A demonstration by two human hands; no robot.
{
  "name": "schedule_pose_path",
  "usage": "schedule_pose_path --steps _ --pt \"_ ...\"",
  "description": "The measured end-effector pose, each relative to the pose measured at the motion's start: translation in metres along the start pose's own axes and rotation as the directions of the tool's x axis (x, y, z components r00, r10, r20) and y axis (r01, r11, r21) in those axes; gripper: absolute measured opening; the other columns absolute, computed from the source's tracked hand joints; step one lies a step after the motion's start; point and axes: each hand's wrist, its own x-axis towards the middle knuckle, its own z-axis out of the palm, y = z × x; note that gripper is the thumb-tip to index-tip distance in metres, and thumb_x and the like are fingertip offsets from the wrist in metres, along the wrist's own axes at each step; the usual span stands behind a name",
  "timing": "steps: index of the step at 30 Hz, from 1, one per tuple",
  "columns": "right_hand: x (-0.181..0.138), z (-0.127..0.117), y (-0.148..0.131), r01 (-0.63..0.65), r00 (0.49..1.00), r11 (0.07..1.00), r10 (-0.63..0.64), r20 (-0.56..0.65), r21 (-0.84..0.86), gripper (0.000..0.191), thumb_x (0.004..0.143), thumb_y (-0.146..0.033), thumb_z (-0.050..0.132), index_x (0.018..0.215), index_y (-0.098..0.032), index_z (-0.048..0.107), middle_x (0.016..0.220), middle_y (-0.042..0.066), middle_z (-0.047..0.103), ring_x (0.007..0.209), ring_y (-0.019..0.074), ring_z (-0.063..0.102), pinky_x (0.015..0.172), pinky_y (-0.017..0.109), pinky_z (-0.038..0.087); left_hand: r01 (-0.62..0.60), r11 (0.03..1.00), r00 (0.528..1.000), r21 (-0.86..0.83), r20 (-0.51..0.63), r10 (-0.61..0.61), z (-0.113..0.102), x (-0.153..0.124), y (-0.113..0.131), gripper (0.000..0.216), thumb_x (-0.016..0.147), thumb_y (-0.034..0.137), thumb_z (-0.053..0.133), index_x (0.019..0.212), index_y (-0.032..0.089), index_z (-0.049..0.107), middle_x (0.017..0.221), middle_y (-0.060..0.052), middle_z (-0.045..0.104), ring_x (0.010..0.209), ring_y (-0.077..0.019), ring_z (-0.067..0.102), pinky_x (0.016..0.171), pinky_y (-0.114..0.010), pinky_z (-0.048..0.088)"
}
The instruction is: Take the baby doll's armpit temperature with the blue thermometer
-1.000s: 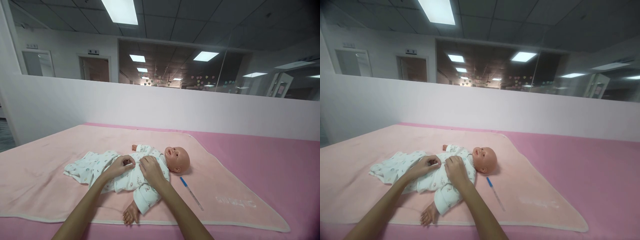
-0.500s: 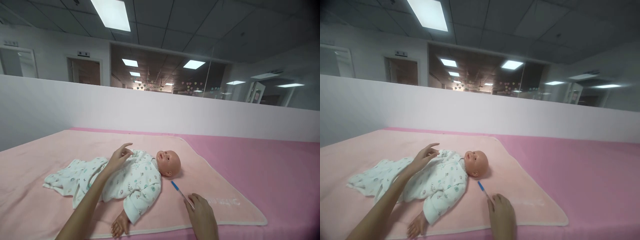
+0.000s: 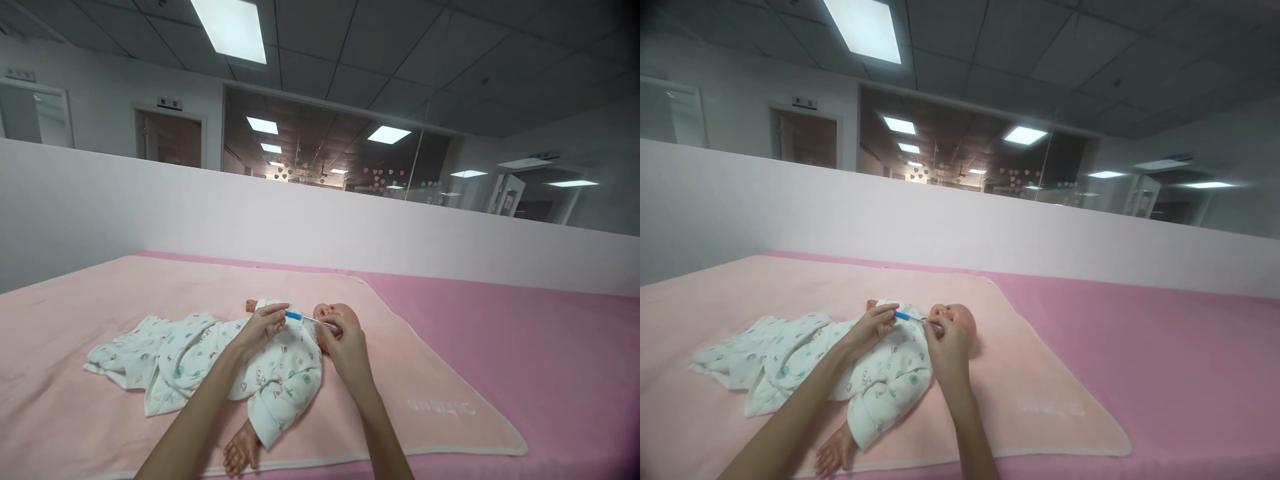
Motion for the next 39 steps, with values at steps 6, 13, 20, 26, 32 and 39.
schedule_pose_path --steps 6,13,20,26,32,39 --pt "0.042 0.025 0.006 -0.249 0.94 0.796 0.062 0.335 0.552 0.028 0.065 -0.041 0.063 0.077 -0.016 0.06 0.063 -0.001 0.055 0.053 0.0079 0.051 0.046 0.019 0.039 -0.018 0.97 0.997 -0.242 -0.079 -0.001 0.0 0.002 0.002 0.011 0.071 0.01 0.06 0.08 0.015 0.057 0.061 0.003 0.05 0.052 -0.0026 0.049 0.046 -0.009 0.044" --pt "0.068 0.005 -0.038 -0.002 0.878 0.958 -0.136 0.46 0.287 0.037 0.078 -0.048 0.047 0.077 -0.014 0.062 0.064 0.002 0.06 0.051 0.0089 0.054 0.042 0.02 0.042 -0.033 0.971 0.999 -0.236 -0.015 0.03 -0.004 0.001 -0.003 0.01 0.074 0.013 0.058 0.083 0.013 0.058 0.065 0.001 0.055 0.055 -0.0065 0.054 0.051 -0.017 0.048" --pt "0.071 -0.052 -0.062 0.604 0.797 0.779 -0.597 0.096 -0.166 0.038 0.088 -0.039 0.035 0.093 -0.009 0.058 0.095 0.003 0.058 0.081 0.0115 0.057 0.071 0.026 0.047 0.014 0.943 1.0 -0.333 -0.003 -0.016 0.0 -0.003 0.004 0.019 0.08 0.018 0.051 0.097 0.012 0.056 0.067 0.0 0.057 0.055 -0.0085 0.055 0.051 -0.021 0.048" --pt "0.034 -0.025 -0.032 0.571 0.819 0.779 -0.563 0.112 -0.26 0.035 0.085 -0.039 0.043 0.106 -0.013 0.052 0.108 0.005 0.052 0.09 0.0154 0.054 0.079 0.033 0.046 0.04 0.937 0.999 -0.347 0.008 -0.04 0.003 -0.006 0.006 0.02 0.081 0.019 0.05 0.098 0.011 0.056 0.068 -0.002 0.058 0.056 -0.0091 0.055 0.052 -0.021 0.048" --pt "0.011 -0.011 -0.028 0.55 0.832 0.797 -0.548 0.086 -0.248 0.033 0.085 -0.039 0.043 0.103 -0.014 0.054 0.105 0.004 0.054 0.089 0.0162 0.054 0.076 0.033 0.047 0.02 0.942 0.999 -0.336 -0.029 -0.032 0.001 -0.001 0.002 0.019 0.08 0.016 0.05 0.097 0.01 0.057 0.067 -0.002 0.056 0.056 -0.008 0.054 0.055 -0.02 0.048" --pt "0.009 -0.015 -0.014 0.563 0.806 0.724 -0.589 0.068 -0.399 0.039 0.084 -0.042 0.042 0.107 -0.012 0.052 0.108 0.005 0.052 0.091 0.0174 0.054 0.079 0.035 0.046 0.029 0.951 0.998 -0.308 -0.05 -0.047 0.003 0.002 0.001 0.019 0.077 0.016 0.053 0.094 0.01 0.058 0.066 -0.002 0.055 0.056 -0.0081 0.053 0.054 -0.019 0.047"
